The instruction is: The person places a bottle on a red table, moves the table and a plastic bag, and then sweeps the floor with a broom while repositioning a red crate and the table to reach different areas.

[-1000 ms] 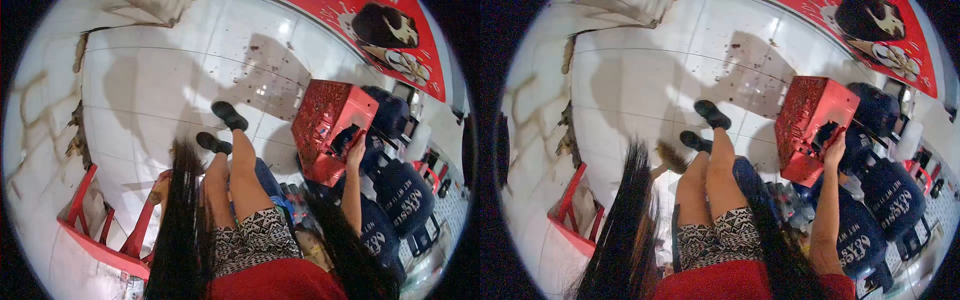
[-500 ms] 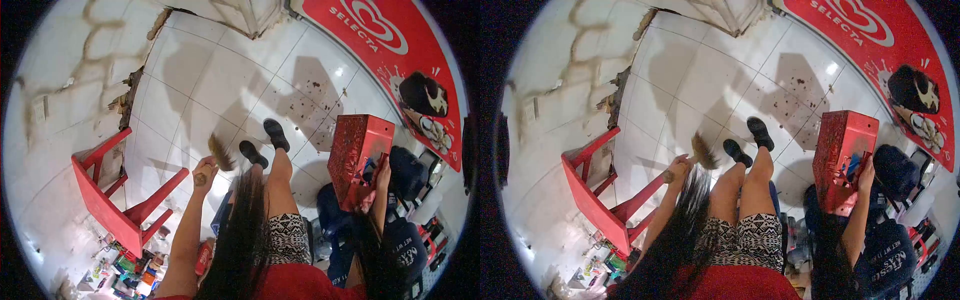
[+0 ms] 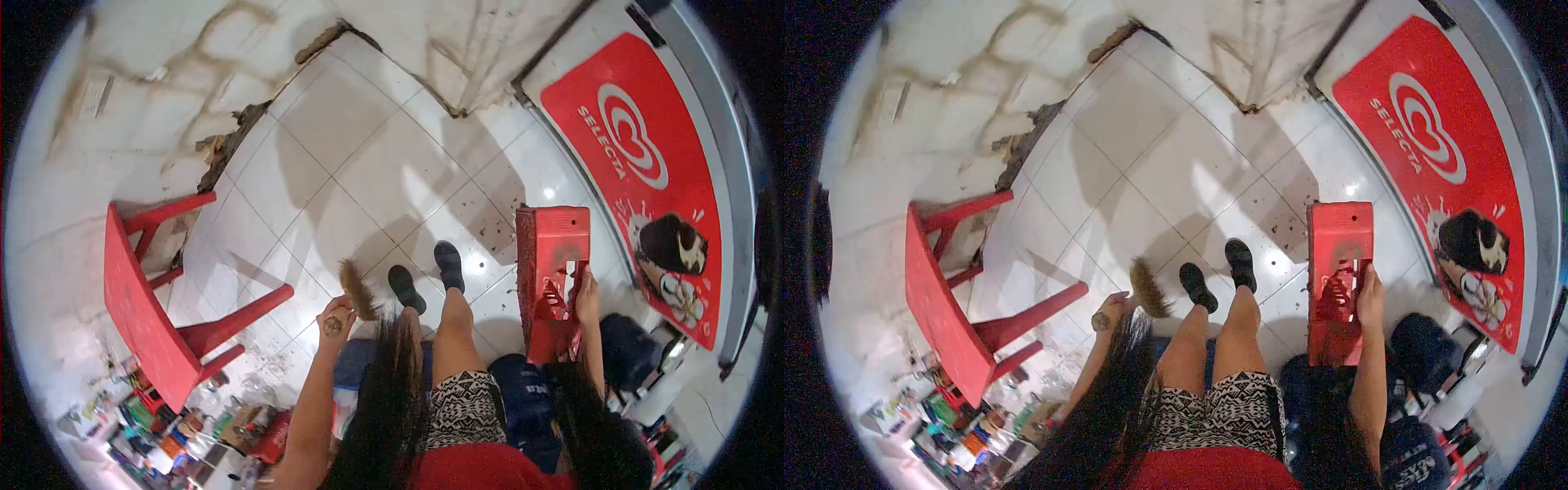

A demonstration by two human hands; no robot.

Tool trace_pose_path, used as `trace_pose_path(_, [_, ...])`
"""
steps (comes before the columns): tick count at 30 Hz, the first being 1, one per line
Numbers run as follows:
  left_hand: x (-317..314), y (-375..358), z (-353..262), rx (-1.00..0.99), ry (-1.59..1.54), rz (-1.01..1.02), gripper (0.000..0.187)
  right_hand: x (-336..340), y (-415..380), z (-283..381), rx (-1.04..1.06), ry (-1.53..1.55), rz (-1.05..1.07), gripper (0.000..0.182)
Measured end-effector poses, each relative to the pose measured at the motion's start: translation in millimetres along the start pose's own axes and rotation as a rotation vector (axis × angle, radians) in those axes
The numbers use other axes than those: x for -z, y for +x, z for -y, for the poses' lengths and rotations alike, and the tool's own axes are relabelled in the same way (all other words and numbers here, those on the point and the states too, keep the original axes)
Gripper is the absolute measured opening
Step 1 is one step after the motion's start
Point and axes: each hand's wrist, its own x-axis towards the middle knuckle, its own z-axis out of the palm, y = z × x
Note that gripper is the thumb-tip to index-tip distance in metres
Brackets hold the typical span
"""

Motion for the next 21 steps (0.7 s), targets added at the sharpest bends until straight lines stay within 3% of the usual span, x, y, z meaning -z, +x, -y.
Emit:
trace_pose_path(1, [1.2,-5.5,-5.0,-0.016,0.024,-0.004,0.030,-5.6,1.1,15.4,-0.073,-0.028,0.052,0.049])
trace_pose_path(2, [1.6,-11.9,-10.3,0.015,-0.073,-0.017,0.031,-13.9,16.4,-2.7,0.104,-0.026,0.018,0.049])
trace_pose_path(3, [1.0,-19.7,-19.5,0.011,-0.088,-0.037,0.031,-18.6,18.3,6.9,0.123,-0.036,0.031,0.049])
trace_pose_path(5, [1.7,-32.2,-29.1,0.120,0.017,-0.025,0.033,-26.5,18.5,25.5,0.042,0.022,0.128,0.050])
trace_pose_path(6, [19.7,-19.1,27.2,0.204,0.022,0.034,0.034,-29.1,27.1,17.5,0.127,-0.046,0.074,0.049])
trace_pose_path(9, [6.0,-37.1,5.0,0.140,0.100,-0.073,0.034,-27.6,9.2,64.7,0.025,-0.012,0.158,0.047])
trace_pose_path(10, [1.7,-44.5,-10.2,-0.008,0.451,-0.069,0.034,-28.0,9.0,67.9,0.022,-0.022,0.154,0.047])
trace_pose_path(13, [13.8,-44.6,31.4,0.188,0.190,-0.015,0.034,-20.7,5.8,69.8,0.014,0.068,0.130,0.048])
trace_pose_path(15, [8.5,-53.5,31.0,0.135,0.321,0.002,0.033,-14.9,0.2,72.7,0.099,0.062,0.101,0.048])
trace_pose_path(17, [18.0,-50.9,62.2,0.176,0.080,0.024,0.031,-9.1,-3.2,67.8,0.063,0.049,0.059,0.048])
trace_pose_path(18, [-10.8,-57.0,-51.4,-0.095,0.711,0.031,0.029,-2.8,0.7,58.6,0.106,0.008,-0.018,0.048])
trace_pose_path(21, [-9.4,-54.7,-20.9,-0.016,0.765,0.107,0.029,20.6,4.4,54.2,0.082,0.004,-0.180,0.045])
